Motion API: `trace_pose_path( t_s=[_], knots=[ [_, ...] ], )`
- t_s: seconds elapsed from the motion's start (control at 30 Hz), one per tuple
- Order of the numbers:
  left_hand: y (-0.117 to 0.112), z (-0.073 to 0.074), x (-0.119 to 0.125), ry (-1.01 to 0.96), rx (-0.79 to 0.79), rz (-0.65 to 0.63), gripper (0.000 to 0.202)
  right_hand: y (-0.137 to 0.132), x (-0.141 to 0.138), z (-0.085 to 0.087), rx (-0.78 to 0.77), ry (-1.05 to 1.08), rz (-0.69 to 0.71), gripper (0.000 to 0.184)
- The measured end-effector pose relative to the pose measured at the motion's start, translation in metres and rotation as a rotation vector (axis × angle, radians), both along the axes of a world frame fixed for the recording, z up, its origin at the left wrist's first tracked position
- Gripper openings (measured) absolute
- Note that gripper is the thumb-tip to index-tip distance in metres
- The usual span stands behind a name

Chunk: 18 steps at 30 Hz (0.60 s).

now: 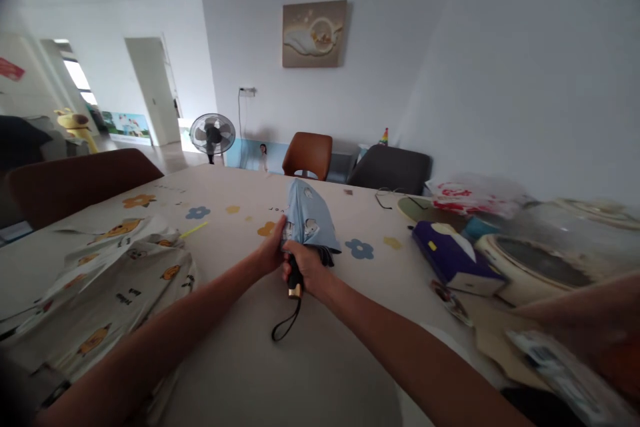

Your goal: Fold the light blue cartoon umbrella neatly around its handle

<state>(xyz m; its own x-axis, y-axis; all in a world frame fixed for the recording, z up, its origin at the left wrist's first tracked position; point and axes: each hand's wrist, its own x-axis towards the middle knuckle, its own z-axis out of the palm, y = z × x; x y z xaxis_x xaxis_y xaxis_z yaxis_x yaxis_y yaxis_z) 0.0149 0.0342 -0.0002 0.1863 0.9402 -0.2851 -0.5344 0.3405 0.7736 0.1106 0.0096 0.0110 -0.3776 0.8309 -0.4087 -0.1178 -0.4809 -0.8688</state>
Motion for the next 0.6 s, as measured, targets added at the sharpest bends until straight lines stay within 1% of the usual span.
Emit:
trace_pose_path(
  t_s=[0.1,0.13,0.23,0.3,0.33,0.37,0.47,0.53,0.6],
  knots=[
    [0.004,-0.017,0.004,-0.013,0.054,-0.01,0.044,0.011,0.015,0.002,-0.03,0.017,-0.094,0.021],
    [0.005,-0.02,0.004,-0.018,0.076,0.002,0.039,0.014,0.02,0.005,-0.057,-0.014,-0.09,0.022],
    [0.007,-0.027,0.006,0.066,0.15,0.019,0.027,0.025,0.032,0.019,-0.057,-0.035,-0.137,0.022],
    [0.005,-0.028,0.009,0.167,0.224,-0.011,0.024,0.032,0.036,0.032,-0.05,-0.028,-0.162,0.022],
    [0.003,-0.029,0.01,0.215,0.257,-0.022,0.024,0.036,0.036,0.039,-0.019,0.018,-0.151,0.021],
    [0.002,-0.029,0.012,0.255,0.276,-0.031,0.023,0.039,0.036,0.047,0.011,0.06,-0.179,0.02],
    [-0.001,-0.03,0.013,0.305,0.283,-0.041,0.022,0.046,0.031,0.066,0.071,0.142,-0.185,0.019],
    [-0.002,-0.029,0.013,0.319,0.29,-0.042,0.018,0.048,0.027,0.074,0.132,0.2,-0.212,0.017],
    [-0.006,-0.024,0.014,0.382,0.359,-0.013,0.013,0.048,0.025,0.077,0.162,0.241,-0.192,0.017]
  ],
)
